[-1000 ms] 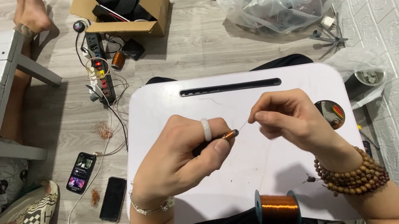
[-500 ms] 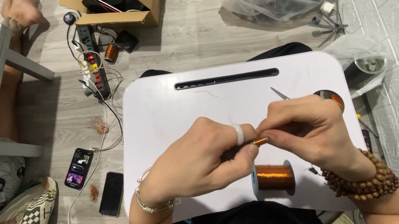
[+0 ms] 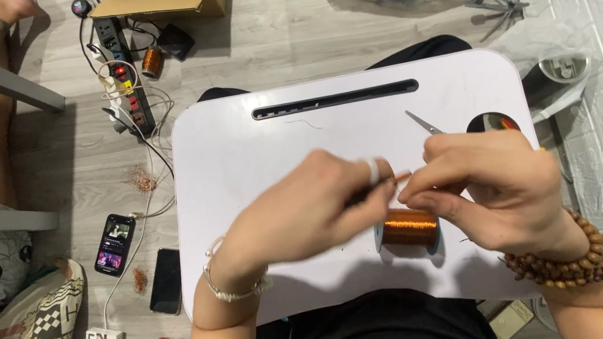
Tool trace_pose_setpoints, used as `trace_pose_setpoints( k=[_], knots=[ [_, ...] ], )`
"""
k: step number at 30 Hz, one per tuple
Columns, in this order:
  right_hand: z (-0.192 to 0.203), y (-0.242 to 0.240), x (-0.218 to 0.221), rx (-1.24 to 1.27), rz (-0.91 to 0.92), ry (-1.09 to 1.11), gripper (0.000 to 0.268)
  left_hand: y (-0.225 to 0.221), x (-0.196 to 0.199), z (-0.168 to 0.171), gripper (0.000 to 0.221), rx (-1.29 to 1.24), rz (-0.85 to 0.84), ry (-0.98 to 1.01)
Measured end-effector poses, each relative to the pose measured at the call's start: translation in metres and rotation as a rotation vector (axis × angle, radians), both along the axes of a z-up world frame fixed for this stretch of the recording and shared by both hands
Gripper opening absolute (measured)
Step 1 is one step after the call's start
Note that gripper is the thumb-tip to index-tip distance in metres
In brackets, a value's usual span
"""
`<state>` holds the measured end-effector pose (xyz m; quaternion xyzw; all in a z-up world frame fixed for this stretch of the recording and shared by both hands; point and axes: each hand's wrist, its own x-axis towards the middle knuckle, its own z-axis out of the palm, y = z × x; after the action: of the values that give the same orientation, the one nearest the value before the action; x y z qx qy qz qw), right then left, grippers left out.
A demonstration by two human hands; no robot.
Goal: Winding thin copper wire around a small electronic component to create an inductor or coil, then cutting the wire with scissors.
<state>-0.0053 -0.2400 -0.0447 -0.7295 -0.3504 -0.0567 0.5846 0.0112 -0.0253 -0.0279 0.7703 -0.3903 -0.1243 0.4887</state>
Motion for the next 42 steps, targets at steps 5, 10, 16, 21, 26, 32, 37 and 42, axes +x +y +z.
trace_pose_setpoints(
  k=[5, 10, 16, 21, 26, 32, 37, 42],
  knots=[
    [-0.004, 0.002, 0.001, 0.011, -0.093, 0.003, 0.009, 0.017, 0.007, 0.013, 0.022, -0.107, 0.149, 0.022],
    [-0.011, 0.008, -0.002, 0.027, -0.159, 0.044, 0.004, 0.029, -0.005, 0.021, 0.022, -0.254, 0.179, 0.117],
    [-0.028, 0.007, 0.006, 0.156, -0.099, 0.251, 0.002, 0.036, -0.017, 0.024, 0.025, -0.338, 0.090, 0.179],
    [-0.014, 0.006, 0.009, 0.113, 0.115, 0.220, 0.037, 0.030, -0.016, 0.027, 0.026, -0.265, 0.071, 0.162],
    [-0.011, 0.017, -0.013, 0.111, -0.057, 0.133, 0.031, 0.019, -0.015, 0.030, 0.016, -0.189, 0.121, 0.087],
    [-0.008, 0.016, -0.016, 0.023, -0.180, 0.114, 0.009, 0.015, -0.019, 0.030, 0.015, -0.152, 0.138, 0.028],
    [-0.018, 0.010, -0.013, 0.102, -0.074, 0.295, 0.007, 0.016, -0.019, 0.029, 0.024, -0.182, 0.103, 0.100],
    [-0.023, 0.007, -0.012, 0.130, -0.049, 0.369, 0.011, 0.017, -0.022, 0.031, 0.017, -0.253, 0.125, 0.202]
  ],
)
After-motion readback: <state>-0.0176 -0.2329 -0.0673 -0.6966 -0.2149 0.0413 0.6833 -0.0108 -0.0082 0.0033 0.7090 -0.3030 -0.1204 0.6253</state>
